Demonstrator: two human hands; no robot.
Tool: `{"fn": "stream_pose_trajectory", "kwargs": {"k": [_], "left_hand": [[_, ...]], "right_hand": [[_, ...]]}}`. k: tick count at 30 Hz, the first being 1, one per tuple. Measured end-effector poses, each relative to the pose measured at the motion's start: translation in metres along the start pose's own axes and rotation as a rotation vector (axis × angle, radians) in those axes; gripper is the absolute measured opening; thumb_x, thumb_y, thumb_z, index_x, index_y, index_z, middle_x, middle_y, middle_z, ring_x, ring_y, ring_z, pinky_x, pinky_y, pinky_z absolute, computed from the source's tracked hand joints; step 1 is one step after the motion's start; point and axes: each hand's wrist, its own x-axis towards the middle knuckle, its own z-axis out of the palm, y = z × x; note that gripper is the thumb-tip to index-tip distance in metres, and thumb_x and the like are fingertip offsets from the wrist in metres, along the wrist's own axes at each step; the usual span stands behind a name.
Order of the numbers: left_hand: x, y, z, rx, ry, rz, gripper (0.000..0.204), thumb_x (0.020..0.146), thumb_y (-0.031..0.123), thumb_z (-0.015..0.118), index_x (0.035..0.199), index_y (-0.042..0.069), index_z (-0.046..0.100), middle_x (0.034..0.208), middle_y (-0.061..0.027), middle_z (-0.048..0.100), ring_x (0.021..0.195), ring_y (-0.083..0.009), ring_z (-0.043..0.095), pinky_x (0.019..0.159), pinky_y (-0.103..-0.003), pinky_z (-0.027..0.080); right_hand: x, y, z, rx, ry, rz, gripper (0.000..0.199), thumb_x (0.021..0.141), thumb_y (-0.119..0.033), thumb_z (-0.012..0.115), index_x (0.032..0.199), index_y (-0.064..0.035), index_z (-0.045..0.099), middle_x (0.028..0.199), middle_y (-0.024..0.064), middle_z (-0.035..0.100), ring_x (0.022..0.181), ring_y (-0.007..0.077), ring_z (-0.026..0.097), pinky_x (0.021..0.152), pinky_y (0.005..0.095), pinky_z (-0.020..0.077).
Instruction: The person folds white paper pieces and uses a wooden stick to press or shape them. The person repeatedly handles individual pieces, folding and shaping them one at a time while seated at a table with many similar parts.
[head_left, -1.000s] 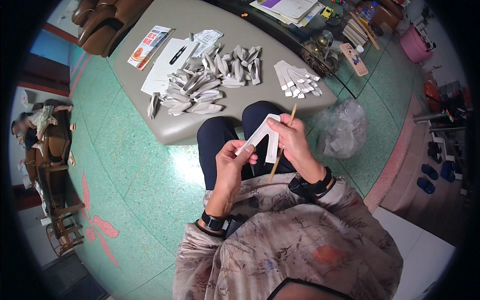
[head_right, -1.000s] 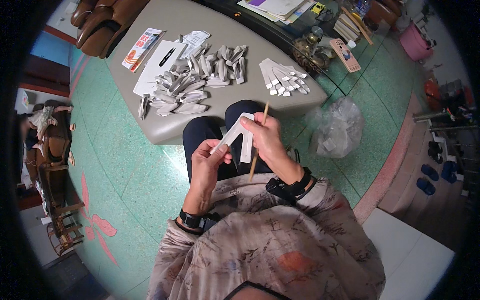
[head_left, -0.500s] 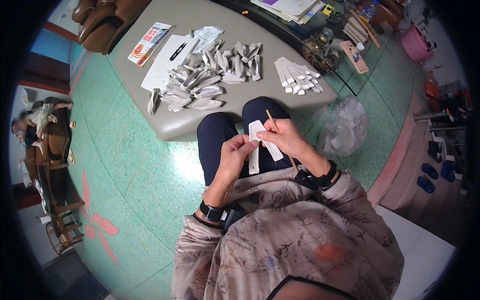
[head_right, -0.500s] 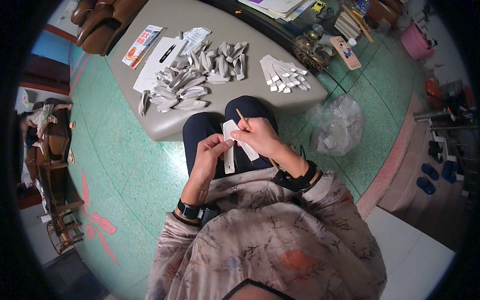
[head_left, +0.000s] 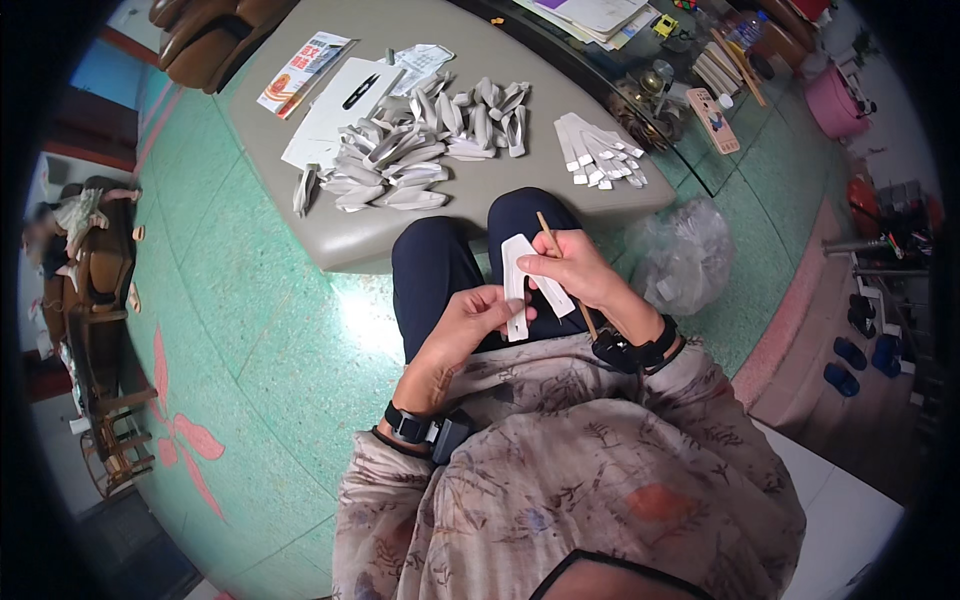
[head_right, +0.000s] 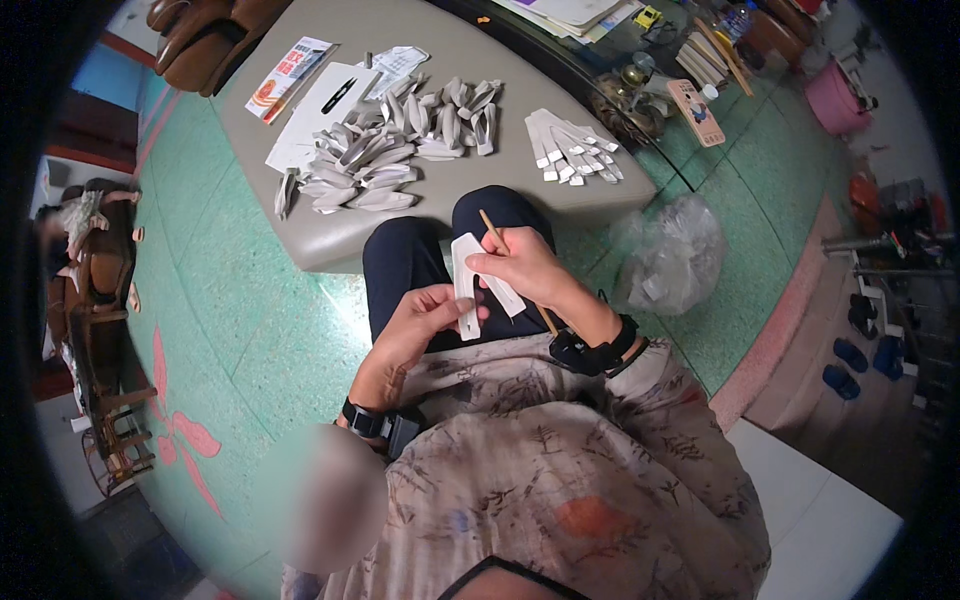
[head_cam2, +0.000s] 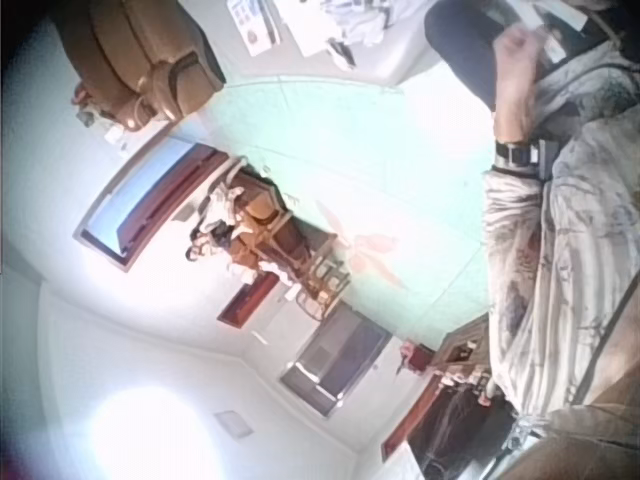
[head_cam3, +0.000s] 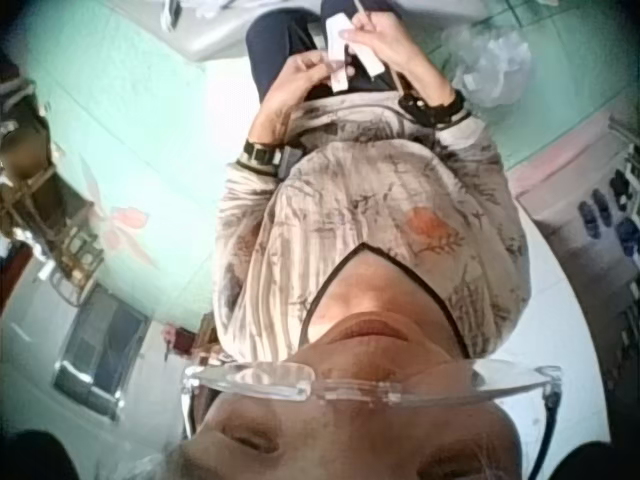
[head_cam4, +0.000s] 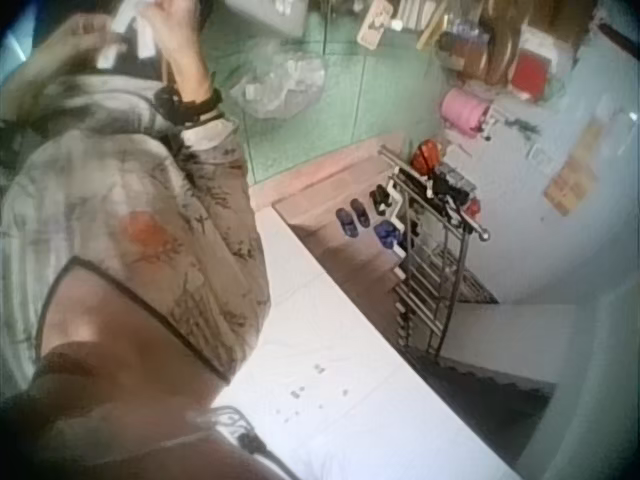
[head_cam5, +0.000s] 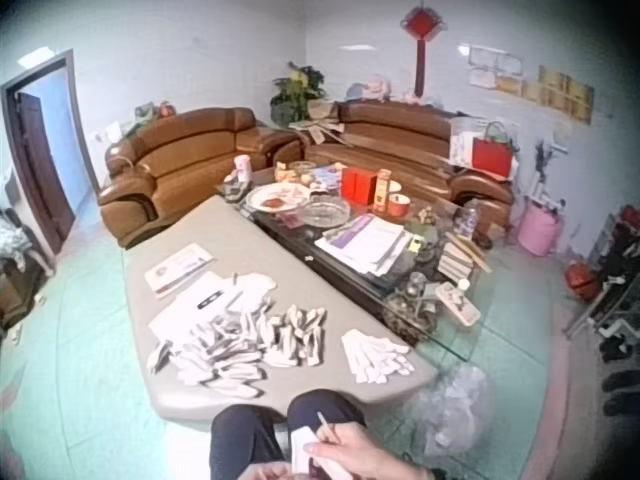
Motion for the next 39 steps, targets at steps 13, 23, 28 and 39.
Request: {"fn": "stream_pose_trajectory", "kwargs": {"k": [13, 23, 28, 39], "left_hand": [[-0.008, -0.012, -0.001, 0.068, -0.19, -0.09, 0.023, 0.088, 0.017, 0.063, 0.101, -0.001, 0.062, 0.086, -0.0082, 0.068, 0.075, -0.0131, 0.063, 0.07, -0.026, 0.05], [0.023, 0.004, -0.004, 0.137, 0.408, 0.262, 0.02, 0.092, 0.02, 0.057, 0.09, 0.002, 0.066, 0.069, 0.0037, 0.058, 0.058, -0.003, 0.045, 0.052, -0.019, 0.036], [0.031, 0.009, -0.01, -0.01, 0.445, 0.243, 0.021, 0.092, 0.023, 0.056, 0.093, 0.004, 0.066, 0.072, 0.0025, 0.06, 0.062, -0.0052, 0.05, 0.056, -0.02, 0.038], [0.083, 0.018, -0.105, 1.08, 0.82, 0.431, 0.018, 0.08, 0.01, 0.06, 0.096, 0.001, 0.063, 0.088, -0.0174, 0.063, 0.082, -0.0348, 0.059, 0.074, -0.041, 0.047]], "right_hand": [[0.001, -0.014, 0.002, 0.071, 0.046, 0.097, 0.023, 0.084, -0.021, 0.068, 0.076, -0.0024, 0.056, 0.063, 0.0009, 0.059, 0.055, 0.0063, 0.057, 0.049, 0.0229, 0.0422], [-0.005, -0.009, 0.016, -0.02, -0.225, 0.044, 0.017, 0.089, -0.016, 0.058, 0.081, -0.0016, 0.061, 0.065, 0.0017, 0.064, 0.057, 0.0058, 0.054, 0.052, 0.0232, 0.0426], [-0.013, -0.029, -0.005, -0.041, -0.301, 0.126, 0.022, 0.092, -0.018, 0.052, 0.086, -0.0008, 0.064, 0.064, 0.0018, 0.063, 0.057, 0.0068, 0.053, 0.054, 0.0223, 0.0417], [0.085, -0.022, -0.122, -1.295, 0.681, -0.168, 0.022, 0.088, -0.024, 0.054, 0.098, -0.0046, 0.055, 0.088, 0.0204, 0.06, 0.072, 0.0383, 0.062, 0.061, 0.0481, 0.0494]]}}
